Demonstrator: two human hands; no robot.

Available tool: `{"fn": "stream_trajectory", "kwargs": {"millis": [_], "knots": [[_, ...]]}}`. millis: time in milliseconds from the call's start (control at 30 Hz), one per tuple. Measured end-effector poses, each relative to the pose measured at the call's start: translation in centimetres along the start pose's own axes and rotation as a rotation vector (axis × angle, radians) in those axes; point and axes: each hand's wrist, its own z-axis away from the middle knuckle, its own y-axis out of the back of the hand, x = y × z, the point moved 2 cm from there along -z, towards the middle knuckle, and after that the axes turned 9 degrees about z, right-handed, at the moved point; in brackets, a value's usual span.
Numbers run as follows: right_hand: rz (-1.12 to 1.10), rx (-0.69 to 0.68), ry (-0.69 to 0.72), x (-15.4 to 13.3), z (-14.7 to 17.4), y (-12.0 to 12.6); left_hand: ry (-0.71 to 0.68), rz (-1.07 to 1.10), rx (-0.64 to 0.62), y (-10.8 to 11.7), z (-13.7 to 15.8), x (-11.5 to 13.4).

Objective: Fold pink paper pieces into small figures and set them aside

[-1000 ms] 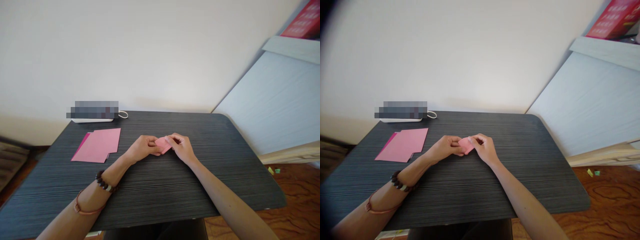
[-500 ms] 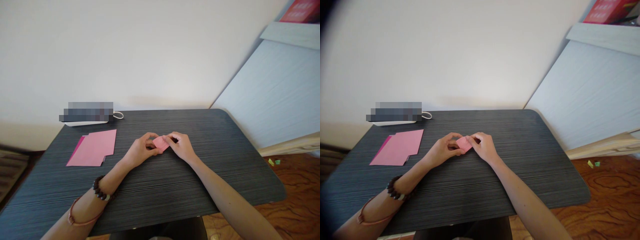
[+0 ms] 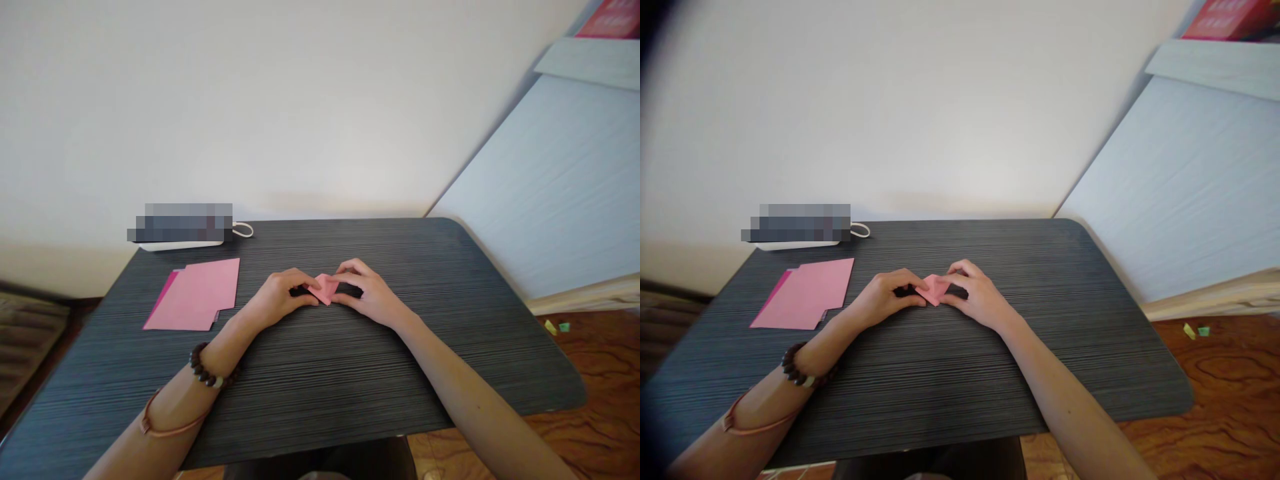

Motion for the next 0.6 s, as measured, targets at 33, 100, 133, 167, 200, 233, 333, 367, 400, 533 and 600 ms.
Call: {"fn": "stream_trajectory", "kwargs": {"millis": [33, 100, 133, 167, 200, 233, 333, 367, 400, 533, 600], "knots": [[0.014, -0.024, 0.021, 0.11, 0.07, 0.09, -0.012, -0.007, 0.005, 0.04, -0.03, -0.07], [0.047, -0.053, 0.045, 0.25, 0.12, 0.2, -0.053, -0.031, 0.012, 0.08, -0.08, -0.14], [0.067, -0.057, 0.051, 0.26, 0.11, 0.21, -0.076, -0.051, 0.017, 0.1, -0.09, -0.16], [0.086, -0.057, 0.056, 0.25, 0.1, 0.18, -0.097, -0.075, 0.026, 0.13, -0.09, -0.18], [0.103, -0.056, 0.062, 0.22, 0.08, 0.13, -0.113, -0.099, 0.036, 0.16, -0.06, -0.2], [0.118, -0.054, 0.067, 0.18, 0.07, 0.06, -0.126, -0.12, 0.044, 0.18, -0.02, -0.21], [0.135, -0.043, 0.076, 0.09, 0.08, -0.09, -0.155, -0.148, 0.045, 0.2, 0.13, -0.21], [0.134, -0.041, 0.078, 0.07, 0.08, -0.09, -0.162, -0.146, 0.04, 0.19, 0.17, -0.21], [0.131, -0.036, 0.078, 0.07, 0.09, -0.06, -0.167, -0.14, 0.037, 0.19, 0.2, -0.21], [0.123, -0.035, 0.084, 0.05, 0.07, 0.15, -0.171, -0.112, 0.033, 0.24, 0.2, -0.33], [0.124, -0.037, 0.086, 0.06, 0.07, 0.17, -0.171, -0.107, 0.022, 0.3, 0.17, -0.4]]}}
